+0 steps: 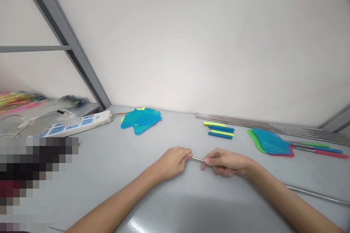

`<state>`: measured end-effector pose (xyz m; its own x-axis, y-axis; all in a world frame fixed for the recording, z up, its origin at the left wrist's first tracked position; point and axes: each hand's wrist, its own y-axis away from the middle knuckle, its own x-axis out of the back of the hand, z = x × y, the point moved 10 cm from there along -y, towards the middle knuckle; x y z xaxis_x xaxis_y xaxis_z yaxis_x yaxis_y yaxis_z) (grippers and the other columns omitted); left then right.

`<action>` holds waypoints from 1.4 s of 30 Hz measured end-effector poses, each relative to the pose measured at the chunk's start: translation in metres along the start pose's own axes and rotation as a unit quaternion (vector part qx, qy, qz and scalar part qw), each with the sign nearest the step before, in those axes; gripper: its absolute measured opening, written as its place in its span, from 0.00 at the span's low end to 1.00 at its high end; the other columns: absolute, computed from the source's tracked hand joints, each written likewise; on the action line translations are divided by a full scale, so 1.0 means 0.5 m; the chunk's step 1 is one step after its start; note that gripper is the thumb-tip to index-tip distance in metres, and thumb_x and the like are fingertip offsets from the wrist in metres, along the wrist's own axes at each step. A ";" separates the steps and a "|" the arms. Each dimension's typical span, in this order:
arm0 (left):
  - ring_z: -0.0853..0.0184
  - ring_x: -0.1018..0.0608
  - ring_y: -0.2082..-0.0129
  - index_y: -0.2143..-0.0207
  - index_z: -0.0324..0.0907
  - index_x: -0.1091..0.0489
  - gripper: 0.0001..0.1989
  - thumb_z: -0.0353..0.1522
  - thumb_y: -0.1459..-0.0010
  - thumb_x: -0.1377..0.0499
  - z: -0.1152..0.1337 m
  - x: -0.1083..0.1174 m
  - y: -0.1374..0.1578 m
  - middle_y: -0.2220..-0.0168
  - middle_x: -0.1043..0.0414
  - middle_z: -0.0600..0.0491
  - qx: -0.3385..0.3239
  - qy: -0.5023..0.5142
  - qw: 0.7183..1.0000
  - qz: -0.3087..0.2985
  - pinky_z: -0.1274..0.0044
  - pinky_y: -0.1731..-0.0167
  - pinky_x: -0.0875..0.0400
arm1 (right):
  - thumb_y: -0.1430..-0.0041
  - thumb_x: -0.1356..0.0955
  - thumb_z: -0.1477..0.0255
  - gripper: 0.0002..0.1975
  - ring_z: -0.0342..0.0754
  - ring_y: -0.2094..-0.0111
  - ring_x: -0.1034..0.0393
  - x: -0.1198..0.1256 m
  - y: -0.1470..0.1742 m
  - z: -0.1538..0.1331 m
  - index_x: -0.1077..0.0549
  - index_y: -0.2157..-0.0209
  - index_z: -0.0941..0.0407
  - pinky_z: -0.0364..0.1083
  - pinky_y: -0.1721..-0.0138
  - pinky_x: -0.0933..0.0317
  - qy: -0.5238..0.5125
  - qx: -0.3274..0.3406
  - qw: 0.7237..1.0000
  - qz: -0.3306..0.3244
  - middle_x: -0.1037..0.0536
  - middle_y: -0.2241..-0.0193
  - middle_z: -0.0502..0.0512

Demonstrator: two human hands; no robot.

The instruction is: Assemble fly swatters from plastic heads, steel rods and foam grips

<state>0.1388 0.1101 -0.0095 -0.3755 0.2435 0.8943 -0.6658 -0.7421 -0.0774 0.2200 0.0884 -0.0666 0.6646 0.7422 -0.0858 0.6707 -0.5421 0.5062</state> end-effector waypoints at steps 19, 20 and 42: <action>0.74 0.43 0.82 0.82 0.40 0.47 0.19 0.40 0.44 0.63 -0.042 0.014 -0.009 0.83 0.48 0.59 0.031 0.102 0.994 -0.008 0.80 0.80 0.48 | 0.52 0.39 0.58 0.19 0.32 0.89 0.61 0.006 -0.001 -0.009 0.32 0.66 0.59 0.36 0.91 0.68 0.004 0.014 0.999 0.048 0.47 0.88 0.41; 0.75 0.44 0.82 0.83 0.40 0.48 0.19 0.40 0.44 0.62 -0.045 0.014 -0.008 0.83 0.49 0.59 0.034 0.103 0.994 -0.010 0.80 0.81 0.49 | 0.52 0.39 0.58 0.19 0.32 0.89 0.61 0.006 -0.002 -0.009 0.32 0.66 0.59 0.36 0.91 0.68 0.005 0.015 0.999 0.048 0.48 0.88 0.41; 0.75 0.46 0.83 0.83 0.40 0.52 0.17 0.37 0.45 0.61 -0.032 -0.002 -0.006 0.84 0.53 0.59 0.027 0.096 0.995 -0.016 0.80 0.82 0.52 | 0.50 0.39 0.60 0.17 0.32 0.89 0.61 -0.001 0.002 -0.010 0.32 0.65 0.58 0.36 0.91 0.67 0.023 0.021 0.999 0.024 0.48 0.89 0.41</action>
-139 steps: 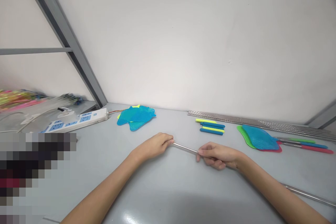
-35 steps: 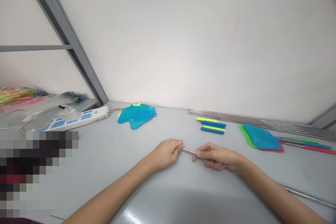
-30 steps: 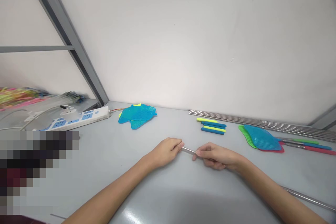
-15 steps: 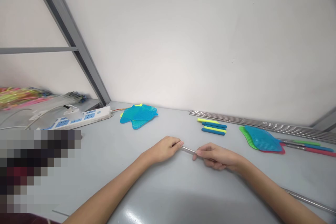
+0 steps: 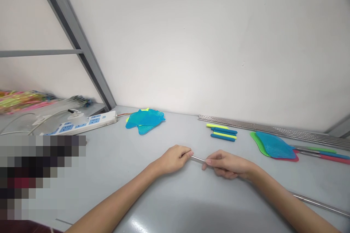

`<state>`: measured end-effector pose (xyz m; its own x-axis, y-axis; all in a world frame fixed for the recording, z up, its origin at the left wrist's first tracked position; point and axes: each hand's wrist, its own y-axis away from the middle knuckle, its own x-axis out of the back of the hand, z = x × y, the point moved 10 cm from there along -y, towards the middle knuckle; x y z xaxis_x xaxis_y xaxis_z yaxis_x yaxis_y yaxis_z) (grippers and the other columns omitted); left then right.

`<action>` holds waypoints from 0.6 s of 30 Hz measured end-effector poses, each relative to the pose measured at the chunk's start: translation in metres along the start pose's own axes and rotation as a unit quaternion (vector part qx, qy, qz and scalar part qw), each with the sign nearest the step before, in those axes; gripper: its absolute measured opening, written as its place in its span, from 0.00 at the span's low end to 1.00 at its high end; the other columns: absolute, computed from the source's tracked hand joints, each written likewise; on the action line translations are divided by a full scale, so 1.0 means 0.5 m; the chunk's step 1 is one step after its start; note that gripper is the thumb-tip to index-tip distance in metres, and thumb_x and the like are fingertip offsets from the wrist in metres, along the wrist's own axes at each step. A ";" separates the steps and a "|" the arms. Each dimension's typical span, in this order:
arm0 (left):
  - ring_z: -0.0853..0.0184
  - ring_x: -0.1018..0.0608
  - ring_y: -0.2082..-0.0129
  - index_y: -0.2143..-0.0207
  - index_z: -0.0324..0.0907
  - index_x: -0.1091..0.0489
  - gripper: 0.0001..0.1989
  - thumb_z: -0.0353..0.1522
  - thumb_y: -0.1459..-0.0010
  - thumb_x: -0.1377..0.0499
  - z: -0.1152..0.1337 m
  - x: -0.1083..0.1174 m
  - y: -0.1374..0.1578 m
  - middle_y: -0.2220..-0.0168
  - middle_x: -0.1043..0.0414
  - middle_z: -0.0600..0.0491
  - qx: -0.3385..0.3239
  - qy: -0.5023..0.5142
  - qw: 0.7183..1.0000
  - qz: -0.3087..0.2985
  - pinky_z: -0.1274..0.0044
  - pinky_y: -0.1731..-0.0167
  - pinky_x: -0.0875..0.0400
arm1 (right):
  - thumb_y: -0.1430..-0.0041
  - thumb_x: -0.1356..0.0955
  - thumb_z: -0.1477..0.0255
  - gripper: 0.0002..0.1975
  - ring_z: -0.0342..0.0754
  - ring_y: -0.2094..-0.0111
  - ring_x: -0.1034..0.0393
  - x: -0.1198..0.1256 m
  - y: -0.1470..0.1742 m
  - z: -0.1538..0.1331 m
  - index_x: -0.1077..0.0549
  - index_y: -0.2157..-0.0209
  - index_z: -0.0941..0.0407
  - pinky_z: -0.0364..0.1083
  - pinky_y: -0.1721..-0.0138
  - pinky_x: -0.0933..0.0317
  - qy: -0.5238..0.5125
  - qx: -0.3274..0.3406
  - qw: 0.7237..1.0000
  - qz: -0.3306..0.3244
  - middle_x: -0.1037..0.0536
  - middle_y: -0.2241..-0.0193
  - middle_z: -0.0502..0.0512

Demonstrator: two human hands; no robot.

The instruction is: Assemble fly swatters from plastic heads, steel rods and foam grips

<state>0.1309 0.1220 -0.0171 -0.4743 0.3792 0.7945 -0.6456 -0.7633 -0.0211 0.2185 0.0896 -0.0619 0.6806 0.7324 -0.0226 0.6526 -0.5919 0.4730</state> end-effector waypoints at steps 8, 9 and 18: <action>0.75 0.43 0.83 0.82 0.40 0.49 0.16 0.34 0.44 0.61 0.045 -0.025 0.017 0.85 0.49 0.59 -0.024 -0.025 0.999 -0.015 0.81 0.81 0.50 | 0.50 0.39 0.61 0.17 0.33 0.89 0.60 0.001 0.015 0.020 0.30 0.65 0.60 0.36 0.91 0.65 0.032 -0.045 0.997 -0.061 0.48 0.89 0.42; 0.75 0.43 0.83 0.82 0.40 0.49 0.16 0.34 0.43 0.61 0.047 -0.026 0.019 0.85 0.49 0.59 -0.025 -0.030 0.999 -0.012 0.81 0.80 0.50 | 0.50 0.39 0.62 0.17 0.33 0.89 0.60 0.002 0.015 0.022 0.30 0.65 0.60 0.36 0.91 0.65 0.035 -0.048 0.996 -0.063 0.48 0.89 0.42; 0.75 0.41 0.83 0.81 0.40 0.49 0.15 0.34 0.43 0.62 0.046 -0.037 0.024 0.84 0.46 0.59 -0.032 -0.075 0.997 -0.010 0.82 0.80 0.50 | 0.51 0.39 0.61 0.18 0.33 0.88 0.59 0.001 0.012 0.023 0.30 0.66 0.60 0.37 0.90 0.66 0.049 -0.050 0.996 -0.051 0.48 0.88 0.42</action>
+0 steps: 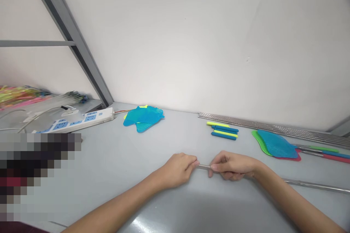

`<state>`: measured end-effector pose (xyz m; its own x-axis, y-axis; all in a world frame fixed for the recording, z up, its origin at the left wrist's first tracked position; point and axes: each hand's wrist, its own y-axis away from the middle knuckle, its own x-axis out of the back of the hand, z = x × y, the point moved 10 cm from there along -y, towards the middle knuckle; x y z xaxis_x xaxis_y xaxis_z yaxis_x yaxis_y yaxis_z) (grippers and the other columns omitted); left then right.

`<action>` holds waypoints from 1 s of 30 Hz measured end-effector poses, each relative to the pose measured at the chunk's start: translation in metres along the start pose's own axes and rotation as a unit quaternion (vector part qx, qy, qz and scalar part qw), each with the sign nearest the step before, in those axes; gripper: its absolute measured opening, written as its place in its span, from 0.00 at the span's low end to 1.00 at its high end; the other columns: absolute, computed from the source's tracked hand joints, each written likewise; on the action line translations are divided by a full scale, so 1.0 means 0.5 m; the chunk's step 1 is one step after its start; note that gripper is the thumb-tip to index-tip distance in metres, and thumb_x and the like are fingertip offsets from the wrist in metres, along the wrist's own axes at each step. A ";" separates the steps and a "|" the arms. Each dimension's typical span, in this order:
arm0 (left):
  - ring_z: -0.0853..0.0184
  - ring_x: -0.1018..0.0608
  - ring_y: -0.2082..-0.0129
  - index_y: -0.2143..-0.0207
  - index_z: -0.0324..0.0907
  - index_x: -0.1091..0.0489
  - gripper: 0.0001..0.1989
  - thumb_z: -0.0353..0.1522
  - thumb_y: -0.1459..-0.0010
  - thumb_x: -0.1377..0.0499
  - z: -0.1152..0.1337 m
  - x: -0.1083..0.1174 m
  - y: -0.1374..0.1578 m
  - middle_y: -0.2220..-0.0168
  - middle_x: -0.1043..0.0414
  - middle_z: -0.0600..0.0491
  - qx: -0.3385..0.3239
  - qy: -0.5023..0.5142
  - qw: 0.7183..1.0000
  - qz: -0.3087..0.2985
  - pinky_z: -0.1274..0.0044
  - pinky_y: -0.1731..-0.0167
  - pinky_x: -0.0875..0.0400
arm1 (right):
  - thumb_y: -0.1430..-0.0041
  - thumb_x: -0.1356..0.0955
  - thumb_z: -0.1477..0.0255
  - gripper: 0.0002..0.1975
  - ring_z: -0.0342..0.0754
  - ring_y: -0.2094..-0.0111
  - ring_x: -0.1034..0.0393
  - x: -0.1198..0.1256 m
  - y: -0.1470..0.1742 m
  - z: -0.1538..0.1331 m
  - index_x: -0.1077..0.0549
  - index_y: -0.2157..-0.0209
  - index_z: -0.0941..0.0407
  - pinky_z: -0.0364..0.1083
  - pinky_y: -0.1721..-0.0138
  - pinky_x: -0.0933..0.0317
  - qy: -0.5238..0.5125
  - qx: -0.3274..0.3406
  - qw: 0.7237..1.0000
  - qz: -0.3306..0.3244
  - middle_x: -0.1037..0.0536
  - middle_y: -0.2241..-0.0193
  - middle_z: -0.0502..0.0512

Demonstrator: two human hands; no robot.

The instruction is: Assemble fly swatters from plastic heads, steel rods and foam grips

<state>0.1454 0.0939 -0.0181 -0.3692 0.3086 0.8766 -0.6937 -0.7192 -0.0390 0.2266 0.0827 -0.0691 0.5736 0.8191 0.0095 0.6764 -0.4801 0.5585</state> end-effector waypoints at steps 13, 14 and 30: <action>0.74 0.41 0.84 0.81 0.41 0.47 0.16 0.34 0.43 0.62 0.013 -0.006 0.000 0.85 0.46 0.58 -0.012 -0.041 0.999 -0.004 0.81 0.80 0.50 | 0.52 0.38 0.60 0.18 0.33 0.87 0.59 -0.023 0.000 -0.015 0.30 0.67 0.60 0.37 0.89 0.66 -0.007 0.000 1.000 0.012 0.49 0.88 0.42; 0.74 0.41 0.84 0.81 0.41 0.46 0.16 0.34 0.43 0.62 0.014 -0.006 0.000 0.85 0.46 0.58 -0.012 -0.043 0.999 -0.006 0.81 0.80 0.50 | 0.52 0.38 0.60 0.18 0.33 0.87 0.59 -0.024 0.000 -0.014 0.30 0.67 0.60 0.37 0.89 0.66 -0.006 -0.002 1.000 0.012 0.49 0.89 0.42; 0.73 0.39 0.84 0.78 0.42 0.37 0.19 0.34 0.43 0.63 0.035 -0.012 0.009 0.85 0.42 0.57 -0.006 -0.038 0.999 -0.035 0.81 0.81 0.48 | 0.54 0.38 0.57 0.20 0.33 0.88 0.58 -0.044 -0.008 -0.013 0.30 0.67 0.60 0.36 0.89 0.66 -0.010 -0.011 0.999 0.029 0.48 0.88 0.42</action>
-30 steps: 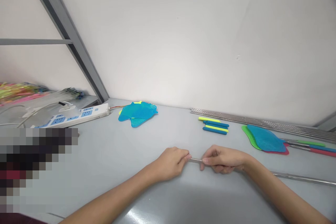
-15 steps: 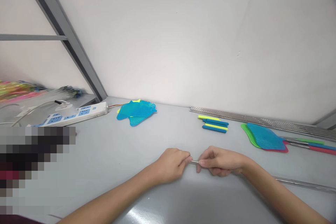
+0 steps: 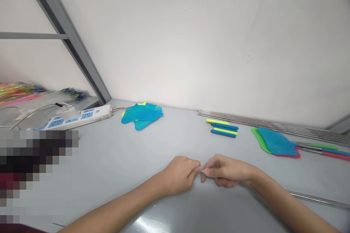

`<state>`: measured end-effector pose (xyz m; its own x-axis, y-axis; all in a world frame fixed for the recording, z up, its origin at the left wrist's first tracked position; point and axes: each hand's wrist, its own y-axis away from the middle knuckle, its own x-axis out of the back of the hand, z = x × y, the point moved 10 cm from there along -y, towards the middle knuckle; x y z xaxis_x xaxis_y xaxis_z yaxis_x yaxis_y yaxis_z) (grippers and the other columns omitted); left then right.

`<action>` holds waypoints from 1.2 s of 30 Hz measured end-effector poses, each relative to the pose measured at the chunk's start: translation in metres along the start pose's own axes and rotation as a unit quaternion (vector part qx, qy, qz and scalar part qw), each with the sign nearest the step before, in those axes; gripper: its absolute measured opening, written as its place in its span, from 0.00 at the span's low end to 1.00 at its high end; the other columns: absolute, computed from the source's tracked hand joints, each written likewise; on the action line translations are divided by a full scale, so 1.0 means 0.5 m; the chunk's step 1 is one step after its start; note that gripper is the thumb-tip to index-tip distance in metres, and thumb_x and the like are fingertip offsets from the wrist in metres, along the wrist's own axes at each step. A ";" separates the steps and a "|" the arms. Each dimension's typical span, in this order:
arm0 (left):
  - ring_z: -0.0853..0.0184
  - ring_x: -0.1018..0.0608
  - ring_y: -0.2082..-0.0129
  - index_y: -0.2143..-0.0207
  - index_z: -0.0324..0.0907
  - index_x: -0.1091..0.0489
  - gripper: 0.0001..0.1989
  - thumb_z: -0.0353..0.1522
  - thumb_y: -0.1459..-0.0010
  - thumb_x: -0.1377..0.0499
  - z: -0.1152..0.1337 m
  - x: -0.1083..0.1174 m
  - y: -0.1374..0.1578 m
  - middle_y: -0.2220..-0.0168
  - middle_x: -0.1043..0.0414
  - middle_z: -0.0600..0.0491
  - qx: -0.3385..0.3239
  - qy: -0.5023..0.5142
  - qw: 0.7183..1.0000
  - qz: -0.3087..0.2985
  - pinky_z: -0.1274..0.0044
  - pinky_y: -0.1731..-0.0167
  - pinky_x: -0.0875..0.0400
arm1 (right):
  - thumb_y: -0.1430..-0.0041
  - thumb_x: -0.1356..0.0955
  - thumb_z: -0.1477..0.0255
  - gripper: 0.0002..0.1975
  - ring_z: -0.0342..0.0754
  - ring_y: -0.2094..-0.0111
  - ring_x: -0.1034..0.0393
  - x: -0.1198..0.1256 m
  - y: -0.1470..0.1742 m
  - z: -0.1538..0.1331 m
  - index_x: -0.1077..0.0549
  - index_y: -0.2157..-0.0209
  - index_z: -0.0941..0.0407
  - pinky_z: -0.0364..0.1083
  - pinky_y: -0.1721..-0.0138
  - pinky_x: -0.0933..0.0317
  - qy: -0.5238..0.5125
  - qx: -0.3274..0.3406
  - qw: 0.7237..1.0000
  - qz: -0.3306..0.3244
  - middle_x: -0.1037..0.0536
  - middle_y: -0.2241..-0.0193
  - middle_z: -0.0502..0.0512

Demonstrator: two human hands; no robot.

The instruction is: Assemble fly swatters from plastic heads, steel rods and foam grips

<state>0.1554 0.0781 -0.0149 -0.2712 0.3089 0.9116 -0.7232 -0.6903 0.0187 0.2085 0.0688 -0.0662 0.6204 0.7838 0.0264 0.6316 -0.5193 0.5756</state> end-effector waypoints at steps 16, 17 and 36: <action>0.73 0.38 0.84 0.78 0.43 0.38 0.17 0.31 0.44 0.61 0.001 0.000 0.000 0.85 0.41 0.58 -0.008 -0.018 1.000 0.010 0.81 0.80 0.47 | 0.54 0.38 0.57 0.20 0.32 0.88 0.58 -0.001 0.001 0.000 0.30 0.67 0.59 0.36 0.90 0.66 -0.009 -0.006 1.000 0.007 0.47 0.89 0.42; 0.73 0.38 0.84 0.78 0.43 0.38 0.17 0.31 0.44 0.61 0.001 -0.002 0.000 0.85 0.41 0.58 -0.008 -0.018 1.000 0.007 0.81 0.80 0.47 | 0.54 0.38 0.57 0.20 0.32 0.88 0.58 -0.002 0.000 0.000 0.30 0.67 0.59 0.36 0.90 0.66 -0.011 -0.007 1.000 0.007 0.47 0.89 0.42; 0.73 0.35 0.79 0.78 0.42 0.39 0.12 0.29 0.46 0.58 -0.009 -0.007 -0.005 0.78 0.34 0.57 0.002 0.034 0.999 -0.012 0.81 0.78 0.44 | 0.54 0.38 0.57 0.19 0.32 0.88 0.58 -0.006 -0.012 0.000 0.31 0.69 0.60 0.37 0.89 0.66 -0.060 0.014 0.997 0.036 0.48 0.88 0.42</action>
<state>0.1553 0.0818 -0.0198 -0.2964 0.3688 0.8810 -0.7274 -0.6849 0.0420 0.2029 0.0698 -0.0698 0.7149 0.6984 -0.0322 0.5951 -0.5837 0.5524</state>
